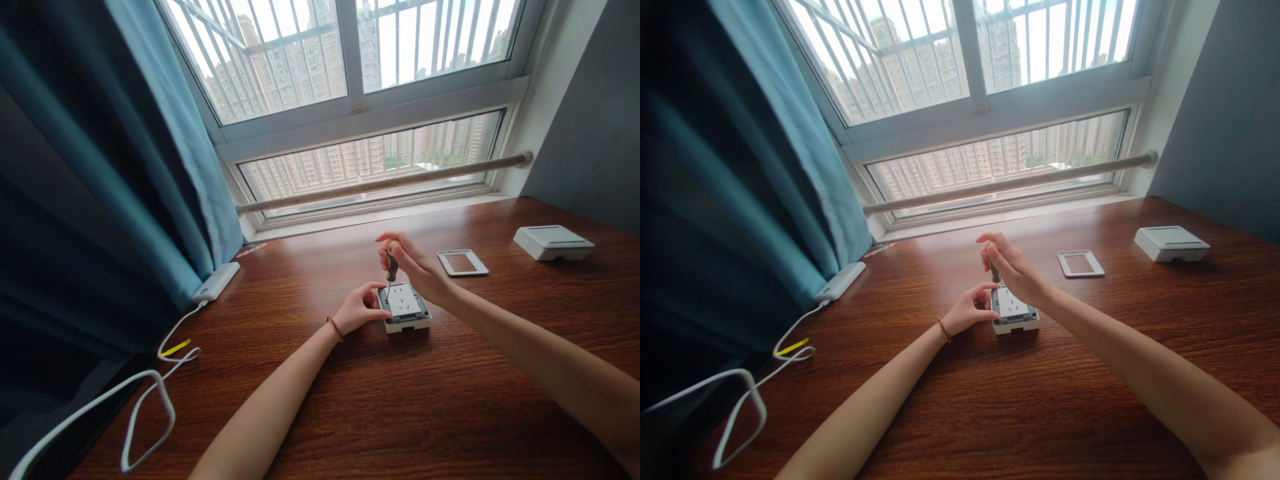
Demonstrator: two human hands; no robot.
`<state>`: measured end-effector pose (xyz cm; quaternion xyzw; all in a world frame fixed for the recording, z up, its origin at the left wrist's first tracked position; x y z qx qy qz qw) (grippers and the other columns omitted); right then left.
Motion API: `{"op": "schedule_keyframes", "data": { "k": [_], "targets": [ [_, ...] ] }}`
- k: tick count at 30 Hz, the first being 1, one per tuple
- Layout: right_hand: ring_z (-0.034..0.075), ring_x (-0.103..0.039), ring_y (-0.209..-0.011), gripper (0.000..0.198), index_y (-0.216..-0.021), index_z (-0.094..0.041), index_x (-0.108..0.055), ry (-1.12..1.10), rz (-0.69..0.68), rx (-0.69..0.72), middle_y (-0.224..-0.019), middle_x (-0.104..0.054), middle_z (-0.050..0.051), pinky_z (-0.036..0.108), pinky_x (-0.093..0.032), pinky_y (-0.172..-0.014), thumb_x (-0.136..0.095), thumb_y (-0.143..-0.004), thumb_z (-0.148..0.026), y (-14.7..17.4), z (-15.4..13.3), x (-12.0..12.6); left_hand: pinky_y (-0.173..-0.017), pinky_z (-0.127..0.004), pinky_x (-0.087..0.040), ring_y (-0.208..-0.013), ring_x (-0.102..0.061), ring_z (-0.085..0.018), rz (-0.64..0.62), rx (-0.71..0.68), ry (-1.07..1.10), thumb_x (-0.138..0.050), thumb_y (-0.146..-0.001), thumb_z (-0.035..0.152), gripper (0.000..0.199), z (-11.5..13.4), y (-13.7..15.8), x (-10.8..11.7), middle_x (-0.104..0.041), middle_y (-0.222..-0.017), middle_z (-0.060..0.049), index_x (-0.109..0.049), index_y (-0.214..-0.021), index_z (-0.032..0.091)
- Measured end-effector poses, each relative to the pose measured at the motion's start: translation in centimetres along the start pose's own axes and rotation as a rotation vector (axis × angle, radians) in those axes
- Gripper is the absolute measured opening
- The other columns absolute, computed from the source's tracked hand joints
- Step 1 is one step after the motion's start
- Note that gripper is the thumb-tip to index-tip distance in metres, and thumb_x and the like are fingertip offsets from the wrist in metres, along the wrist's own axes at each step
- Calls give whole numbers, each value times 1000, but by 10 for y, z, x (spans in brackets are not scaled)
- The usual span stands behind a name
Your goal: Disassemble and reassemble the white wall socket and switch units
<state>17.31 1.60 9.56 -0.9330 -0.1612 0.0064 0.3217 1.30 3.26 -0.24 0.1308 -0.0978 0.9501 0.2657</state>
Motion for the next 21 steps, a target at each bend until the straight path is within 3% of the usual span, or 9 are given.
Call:
{"op": "schedule_keyframes", "data": {
  "k": [4,9,16,21],
  "targets": [
    [14,-54,-81,35,-118,-22,-49,-43,-121,-7,-87,-54,4,30,-47,-75,-39,-90,-38,3,-13,-4,-58,-21,-37,-58,-42,-7,-8,-4,1,-77,-57,36,66,1,0,0,-44,-62,7,-52,-115,16],
    [18,-59,-95,24,-104,-18,-59,-53,-173,-22,-100,-63,8,35,-47,-85,-51,-85,-29,0,-25,-2,-59,-21,-37,-58,-42,-8,1,0,-13,-77,-56,36,65,2,0,0,-46,-62,6,-53,-114,15],
    [17,-63,-78,22,-82,-17,-57,-56,71,-99,-79,-64,3,34,-52,-72,-70,-68,-27,-5,-12,6,-60,-21,-36,-58,-42,-7,-10,-9,0,-77,-58,35,64,-1,0,1,-44,-62,7,-52,-114,16],
    [11,-55,-64,28,-75,-19,-52,180,269,-31,-68,-53,-3,24,-48,-56,-75,-62,-30,-3,-4,6,-59,-21,-35,-58,-41,-7,-6,-18,-8,-77,-57,34,64,-1,-1,1,-44,-62,7,-52,-113,16]
  ]
}}
Point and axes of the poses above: each hand's wrist, its own y-axis away from the middle knuckle, its own x-axis out of the back of the hand, z = x × y, the point moved 1 cm from there along -y, towards the middle knuckle
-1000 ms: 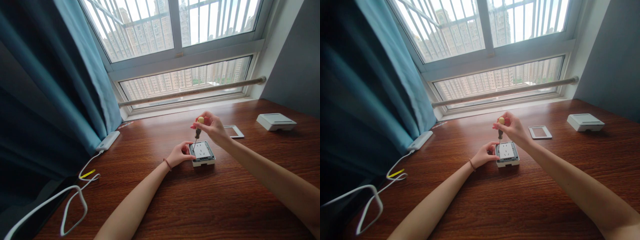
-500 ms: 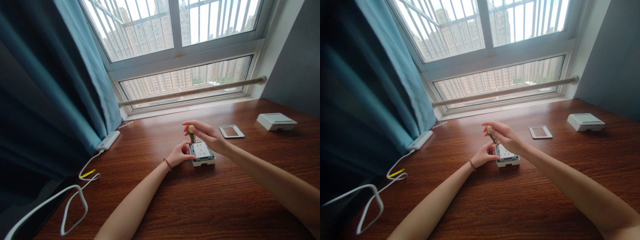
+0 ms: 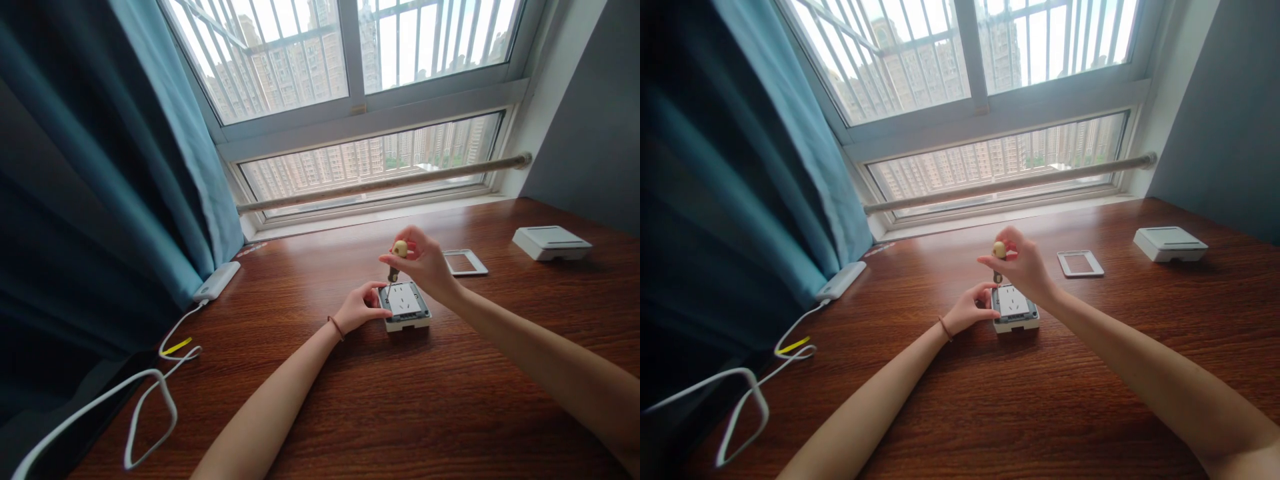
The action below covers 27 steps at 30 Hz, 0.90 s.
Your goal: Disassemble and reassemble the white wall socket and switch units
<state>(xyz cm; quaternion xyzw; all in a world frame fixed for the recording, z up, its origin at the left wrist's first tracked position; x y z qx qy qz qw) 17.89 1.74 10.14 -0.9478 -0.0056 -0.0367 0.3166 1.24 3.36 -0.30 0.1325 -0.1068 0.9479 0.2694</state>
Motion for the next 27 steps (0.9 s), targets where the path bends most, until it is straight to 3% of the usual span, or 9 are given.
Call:
{"op": "schedule_keyframes", "data": {
  "k": [4,11,16,22,27],
  "targets": [
    [9,-49,-62,18,-79,-19,-57,141,10,107,-74,-51,-2,22,-43,-56,-67,-71,-32,6,-1,-4,-58,-20,-35,-57,-40,-7,5,2,-6,-77,-58,35,63,0,0,0,-44,-62,7,-52,-112,16],
    [9,-50,-54,24,-103,-23,-46,-274,-167,14,-67,-48,-5,24,-45,-55,-50,-85,-38,5,7,-8,-58,-20,-35,-57,-40,-7,3,10,-1,-77,-58,34,64,-1,0,-1,-44,-62,7,-51,-114,15],
    [11,-54,-67,32,-114,-23,-49,-439,-293,-84,-78,-53,0,25,-46,-62,-41,-89,-41,4,6,-6,-60,-21,-36,-58,-41,-7,4,3,6,-77,-58,34,64,0,1,-1,-44,-62,7,-52,-114,15],
    [19,-61,-92,23,-100,-19,-61,-443,-355,-71,-101,-63,7,38,-46,-86,-55,-83,-33,-2,1,2,-62,-21,-36,-60,-41,-8,-6,8,22,-77,-57,34,65,2,1,-1,-44,-63,7,-52,-115,17],
    [17,-65,-77,17,-89,-18,-63,-444,-216,-101,-80,-67,3,36,-52,-75,-66,-74,-27,-6,8,5,-62,-21,-37,-60,-41,-8,5,12,29,-77,-57,35,65,1,1,-1,-45,-63,6,-53,-114,17]
  ]
}}
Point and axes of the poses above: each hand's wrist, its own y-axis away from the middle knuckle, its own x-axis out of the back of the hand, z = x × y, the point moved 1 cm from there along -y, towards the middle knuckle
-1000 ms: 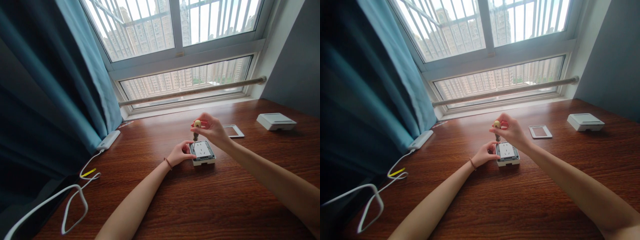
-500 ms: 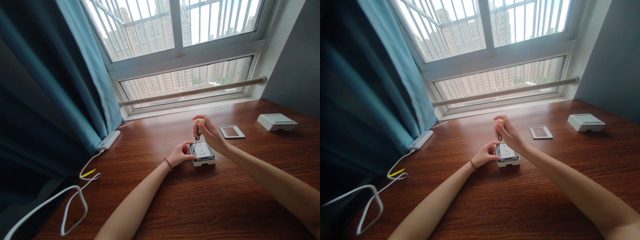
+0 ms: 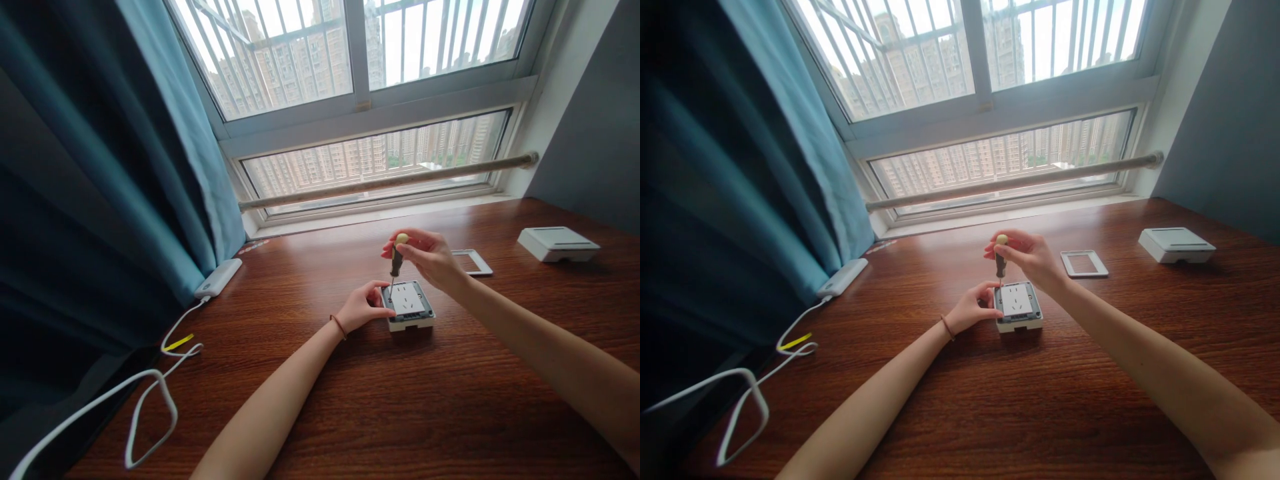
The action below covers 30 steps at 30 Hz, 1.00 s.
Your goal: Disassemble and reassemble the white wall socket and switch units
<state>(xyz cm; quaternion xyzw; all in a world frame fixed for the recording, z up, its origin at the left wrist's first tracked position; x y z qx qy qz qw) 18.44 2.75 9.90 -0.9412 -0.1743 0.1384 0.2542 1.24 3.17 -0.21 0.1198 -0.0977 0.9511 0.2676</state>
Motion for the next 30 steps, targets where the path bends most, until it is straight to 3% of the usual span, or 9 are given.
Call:
{"op": "schedule_keyframes", "data": {
  "k": [8,14,20,25,30],
  "targets": [
    [10,-60,-69,26,-78,-20,-55,105,164,98,-70,-59,-5,22,-49,-61,-75,-62,-19,10,1,-21,-58,-21,-35,-57,-41,-7,7,-5,-19,-77,-56,37,64,0,0,0,-45,-61,7,-53,-112,16],
    [10,-57,-64,17,-92,-22,-51,141,65,119,-76,-56,-2,26,-47,-63,-59,-80,-30,14,2,-27,-58,-21,-35,-57,-41,-7,10,-4,-24,-77,-56,37,65,0,-1,0,-45,-61,7,-53,-113,16],
    [11,-52,-71,36,-118,-23,-47,111,-27,96,-83,-52,2,27,-46,-66,-37,-90,-44,14,10,-24,-60,-21,-36,-58,-42,-7,-5,-7,-18,-76,-57,37,65,-1,-1,0,-45,-63,6,-53,-115,17],
    [15,-59,-81,28,-110,-21,-54,220,-88,68,-92,-60,6,32,-50,-73,-43,-89,-37,13,-3,-22,-61,-22,-37,-59,-42,-8,-4,-9,-13,-77,-57,37,66,-1,0,0,-45,-64,6,-53,-115,17],
    [20,-63,-91,22,-101,-18,-57,236,-56,65,-98,-65,8,39,-50,-83,-51,-85,-33,9,-11,-19,-62,-22,-38,-60,-42,-8,-2,5,-13,-77,-58,36,66,-1,0,0,-45,-64,6,-52,-116,18]
  ]
}}
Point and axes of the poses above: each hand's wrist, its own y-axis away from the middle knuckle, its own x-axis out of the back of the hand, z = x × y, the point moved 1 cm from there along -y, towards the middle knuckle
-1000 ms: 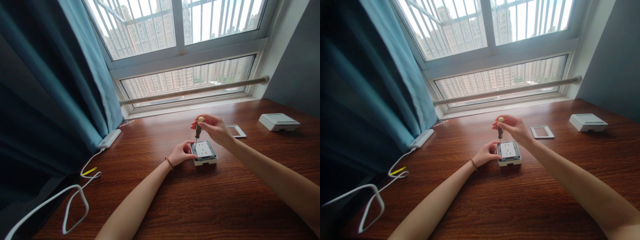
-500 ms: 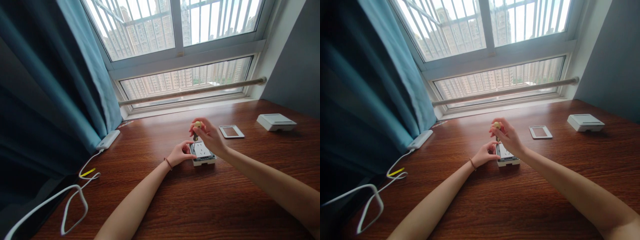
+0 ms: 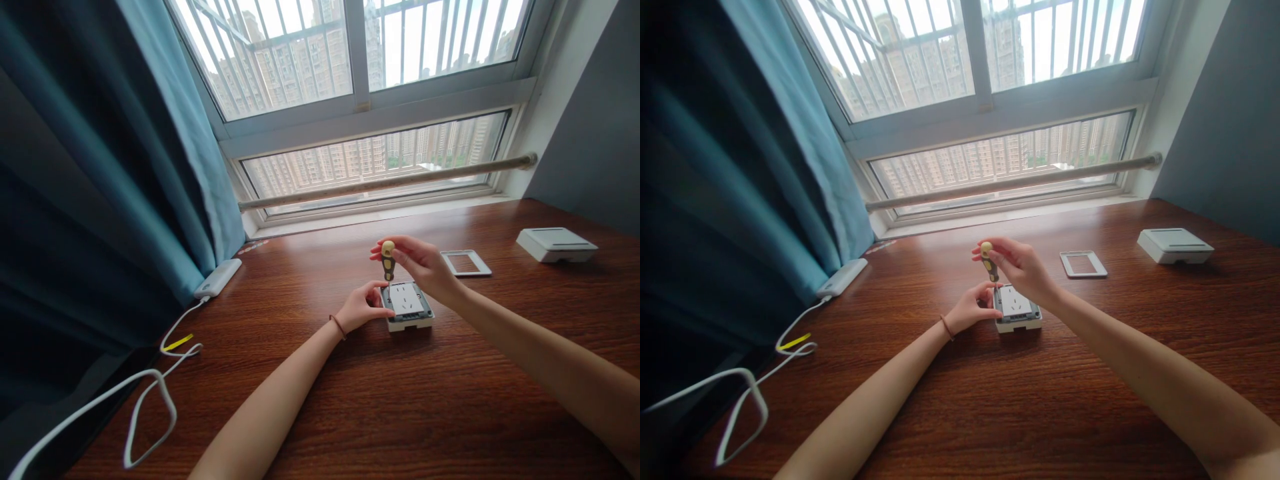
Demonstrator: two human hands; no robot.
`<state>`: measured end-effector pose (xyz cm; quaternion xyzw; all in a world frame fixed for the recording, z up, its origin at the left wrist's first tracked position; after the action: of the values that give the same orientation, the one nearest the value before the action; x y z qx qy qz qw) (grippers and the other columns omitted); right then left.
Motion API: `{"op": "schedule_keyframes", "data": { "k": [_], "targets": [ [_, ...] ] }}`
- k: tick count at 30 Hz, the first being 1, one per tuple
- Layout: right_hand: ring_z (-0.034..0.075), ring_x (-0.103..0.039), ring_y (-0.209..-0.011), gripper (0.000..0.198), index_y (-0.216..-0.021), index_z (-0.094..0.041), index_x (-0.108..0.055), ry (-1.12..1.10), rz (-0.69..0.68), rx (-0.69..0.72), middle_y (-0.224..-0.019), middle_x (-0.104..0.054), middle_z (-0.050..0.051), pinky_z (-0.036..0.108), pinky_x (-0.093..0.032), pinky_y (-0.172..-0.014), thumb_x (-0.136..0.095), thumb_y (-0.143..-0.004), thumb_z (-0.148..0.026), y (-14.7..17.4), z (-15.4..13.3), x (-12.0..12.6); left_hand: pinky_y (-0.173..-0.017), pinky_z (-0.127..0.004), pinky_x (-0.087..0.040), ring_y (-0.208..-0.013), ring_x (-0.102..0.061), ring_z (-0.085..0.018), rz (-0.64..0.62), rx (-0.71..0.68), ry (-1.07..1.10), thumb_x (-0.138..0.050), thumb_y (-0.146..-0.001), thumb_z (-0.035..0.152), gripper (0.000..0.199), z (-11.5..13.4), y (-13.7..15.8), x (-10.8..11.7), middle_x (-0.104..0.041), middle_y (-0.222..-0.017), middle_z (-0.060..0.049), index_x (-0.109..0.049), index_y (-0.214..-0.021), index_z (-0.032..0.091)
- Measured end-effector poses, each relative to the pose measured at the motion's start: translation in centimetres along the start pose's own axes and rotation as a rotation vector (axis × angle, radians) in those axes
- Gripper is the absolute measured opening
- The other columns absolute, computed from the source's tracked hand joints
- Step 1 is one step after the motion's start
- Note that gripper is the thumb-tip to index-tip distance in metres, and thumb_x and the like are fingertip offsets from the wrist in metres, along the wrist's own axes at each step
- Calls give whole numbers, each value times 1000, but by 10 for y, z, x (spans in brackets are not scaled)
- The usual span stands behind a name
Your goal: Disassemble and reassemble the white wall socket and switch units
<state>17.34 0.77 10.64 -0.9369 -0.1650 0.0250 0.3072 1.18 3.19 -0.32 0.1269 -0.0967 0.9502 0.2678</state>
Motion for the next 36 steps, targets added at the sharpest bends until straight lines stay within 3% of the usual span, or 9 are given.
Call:
{"op": "schedule_keyframes", "data": {
  "k": [5,11,16,21,25,31,36],
  "targets": [
    [17,-65,-80,19,-88,-17,-53,3,130,-29,-82,-64,4,32,-53,-71,-61,-78,-30,-3,6,5,-62,-22,-37,-60,-41,-7,4,-13,4,-77,-57,35,65,0,0,0,-44,-64,6,-53,-115,17],
    [12,-60,-68,32,-77,-20,-43,34,242,-19,-70,-55,-4,27,-53,-62,-71,-67,-29,-3,10,4,-60,-21,-36,-59,-41,-7,3,-7,4,-77,-57,36,65,1,0,0,-45,-63,7,-52,-114,17],
    [11,-57,-73,25,-96,-22,-54,89,123,27,-80,-53,-2,26,-50,-65,-65,-75,-30,-1,9,1,-61,-21,-37,-60,-41,-7,5,4,-7,-77,-57,36,65,1,0,0,-44,-63,6,-52,-115,17],
    [16,-58,-90,28,-114,-26,-55,157,-128,132,-100,-58,5,35,-48,-81,-48,-87,-29,-3,0,8,-63,-22,-38,-61,-42,-8,3,0,-9,-77,-58,34,64,2,0,0,-45,-65,6,-53,-114,17],
    [20,-57,-103,31,-117,-23,-55,193,-288,148,-108,-62,8,40,-45,-91,-43,-89,-30,-7,-10,18,-62,-21,-38,-61,-42,-8,4,0,-16,-77,-58,34,64,2,-1,0,-45,-64,6,-53,-114,16],
    [18,-64,-90,22,-102,-19,-62,109,-185,40,-92,-68,5,37,-51,-85,-55,-83,-26,-10,-10,31,-60,-21,-36,-59,-42,-7,3,-13,-23,-76,-58,35,63,-1,-1,0,-45,-63,6,-52,-113,16],
    [17,-65,-84,18,-94,-18,-65,238,-164,0,-90,-68,4,34,-55,-78,-60,-78,-26,-6,-17,24,-59,-21,-36,-58,-42,-7,1,-14,-16,-77,-57,37,63,-1,-1,0,-46,-63,6,-54,-112,16]
  ]
}}
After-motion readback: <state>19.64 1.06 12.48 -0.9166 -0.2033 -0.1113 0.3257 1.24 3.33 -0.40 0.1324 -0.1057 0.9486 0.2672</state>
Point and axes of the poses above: each hand's wrist, its own y-axis away from the middle knuckle, its own x-axis out of the back of the hand, z = x × y, the point moved 1 cm from there along -y, towards the middle knuckle
